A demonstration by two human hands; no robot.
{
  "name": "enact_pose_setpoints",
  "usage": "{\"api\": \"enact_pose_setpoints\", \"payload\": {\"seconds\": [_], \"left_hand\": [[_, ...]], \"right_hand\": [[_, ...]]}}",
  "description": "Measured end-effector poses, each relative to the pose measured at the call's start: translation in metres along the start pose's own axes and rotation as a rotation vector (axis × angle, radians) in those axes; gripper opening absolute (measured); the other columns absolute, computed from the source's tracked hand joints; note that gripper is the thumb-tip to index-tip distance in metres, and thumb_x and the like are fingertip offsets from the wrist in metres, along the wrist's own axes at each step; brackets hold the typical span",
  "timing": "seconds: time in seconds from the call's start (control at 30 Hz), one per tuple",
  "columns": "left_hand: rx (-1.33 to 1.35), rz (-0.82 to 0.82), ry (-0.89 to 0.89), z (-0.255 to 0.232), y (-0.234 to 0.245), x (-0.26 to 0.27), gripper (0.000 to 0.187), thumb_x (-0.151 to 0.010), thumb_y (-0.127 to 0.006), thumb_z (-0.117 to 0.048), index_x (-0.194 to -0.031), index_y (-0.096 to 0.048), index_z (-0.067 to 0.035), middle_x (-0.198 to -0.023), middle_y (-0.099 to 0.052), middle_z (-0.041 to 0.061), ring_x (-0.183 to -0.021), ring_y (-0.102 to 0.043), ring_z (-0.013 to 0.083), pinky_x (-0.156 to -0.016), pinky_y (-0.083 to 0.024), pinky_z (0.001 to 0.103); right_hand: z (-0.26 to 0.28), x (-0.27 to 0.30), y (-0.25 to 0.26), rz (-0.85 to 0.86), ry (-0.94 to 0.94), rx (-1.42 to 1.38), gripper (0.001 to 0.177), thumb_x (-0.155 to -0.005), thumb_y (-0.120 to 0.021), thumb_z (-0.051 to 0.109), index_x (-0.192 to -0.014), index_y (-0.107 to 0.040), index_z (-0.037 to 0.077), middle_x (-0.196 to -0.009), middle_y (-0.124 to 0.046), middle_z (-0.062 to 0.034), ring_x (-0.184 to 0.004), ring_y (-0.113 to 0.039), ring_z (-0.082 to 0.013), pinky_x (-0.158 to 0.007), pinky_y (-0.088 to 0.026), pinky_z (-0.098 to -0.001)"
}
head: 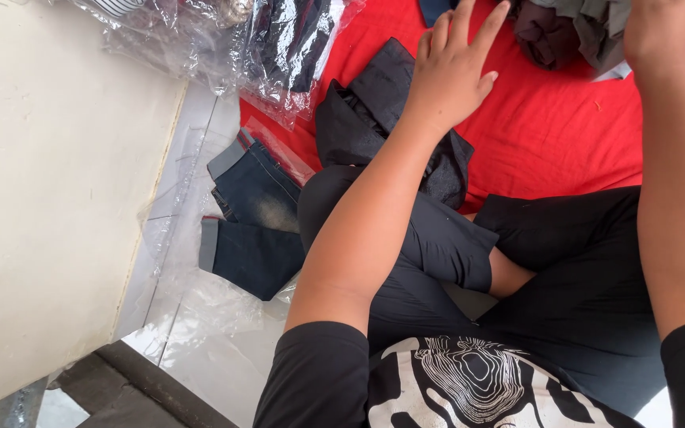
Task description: Folding various garments and placing them into individual plastic bags for storage or shipping.
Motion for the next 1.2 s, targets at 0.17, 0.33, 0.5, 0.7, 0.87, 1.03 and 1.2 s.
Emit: {"api": "enact_pose_setpoints", "payload": {"seconds": [0.17,0.33,0.5,0.7,0.87,1.03,1.2], "left_hand": [[-0.188,0.025,0.05,0.005,0.05,-0.01,0.091,-0.093,-0.089,-0.043,-0.16,-0.028,-0.033,-0.164,-0.024,0.009,-0.15,-0.037,0.0322,-0.129,-0.042,0.051],[0.039,-0.167,0.034,0.005,0.063,-0.008,0.079,-0.091,-0.092,-0.035,-0.153,-0.043,-0.033,-0.159,-0.033,0.009,-0.148,-0.043,0.031,-0.128,-0.043,0.045],[0.082,-0.15,0.083,0.015,0.002,0.001,0.102,-0.08,-0.088,-0.031,-0.159,-0.023,-0.029,-0.137,-0.049,0.004,-0.122,-0.057,0.0245,-0.113,-0.045,0.041],[0.204,-0.04,0.168,0.035,-0.033,0.002,0.126,-0.067,-0.095,-0.036,-0.16,-0.01,-0.036,-0.116,-0.06,-0.001,-0.094,-0.063,0.0216,-0.09,-0.045,0.042],[0.329,-0.048,0.196,0.039,-0.029,-0.004,0.1,-0.075,-0.087,-0.03,-0.152,-0.023,-0.038,-0.145,-0.047,0.006,-0.115,-0.068,0.0296,-0.092,-0.054,0.05],[0.429,0.008,0.174,0.034,-0.013,-0.003,0.07,-0.097,-0.067,-0.034,-0.15,-0.026,-0.054,-0.128,-0.05,-0.002,-0.098,-0.066,0.0186,-0.091,-0.053,0.047],[0.466,0.045,0.148,0.032,-0.015,-0.005,0.035,-0.088,-0.072,-0.031,-0.122,-0.064,-0.036,-0.117,-0.051,0.002,-0.096,-0.059,0.0253,-0.088,-0.05,0.047]], "right_hand": [[0.048,0.04,-0.033,0.059,-0.102,-0.119,0.044,-0.117,-0.052,0.054,-0.119,-0.062,0.012,-0.085,-0.047,0.0046,-0.074,-0.042,-0.0056,-0.064,-0.038,-0.0238],[0.106,0.041,-0.065,0.235,-0.158,-0.184,0.039,-0.108,-0.049,0.036,-0.13,-0.064,0.007,-0.108,-0.061,-0.0029,-0.091,-0.049,-0.0126,-0.072,-0.043,-0.0288],[0.136,0.091,-0.066,0.293,-0.379,-0.457,0.041,-0.095,-0.058,0.034,-0.127,-0.066,0.01,-0.127,-0.074,-0.0054,-0.109,-0.073,-0.0116,-0.092,-0.062,-0.0179],[0.154,0.134,-0.086,0.553,-0.344,-0.493,0.059,-0.095,-0.046,0.028,-0.142,-0.05,-0.006,-0.144,-0.051,-0.0338,-0.125,-0.056,-0.0404,-0.1,-0.047,-0.0403],[0.157,0.148,-0.114,0.729,-0.361,-0.648,0.048,-0.095,-0.051,0.019,-0.137,-0.06,-0.002,-0.119,-0.07,-0.013,-0.092,-0.068,-0.0155,-0.074,-0.051,-0.0146],[0.178,0.158,-0.121,0.752,-0.422,-0.47,0.048,-0.086,-0.051,0.017,-0.129,-0.058,0.0,-0.126,-0.063,-0.0201,-0.115,-0.058,-0.0287,-0.1,-0.044,-0.0327],[0.171,0.147,-0.112,0.755,-0.378,-0.673,0.047,-0.092,-0.055,0.018,-0.135,-0.056,0.0,-0.124,-0.064,-0.0164,-0.107,-0.062,-0.0229,-0.095,-0.048,-0.0291]]}}
Point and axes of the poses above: each hand's wrist, its own x-axis away from the middle knuckle, its own y-axis out of the back of the hand, z = x × y, the point moved 8 cm from there along -x, towards the middle knuckle
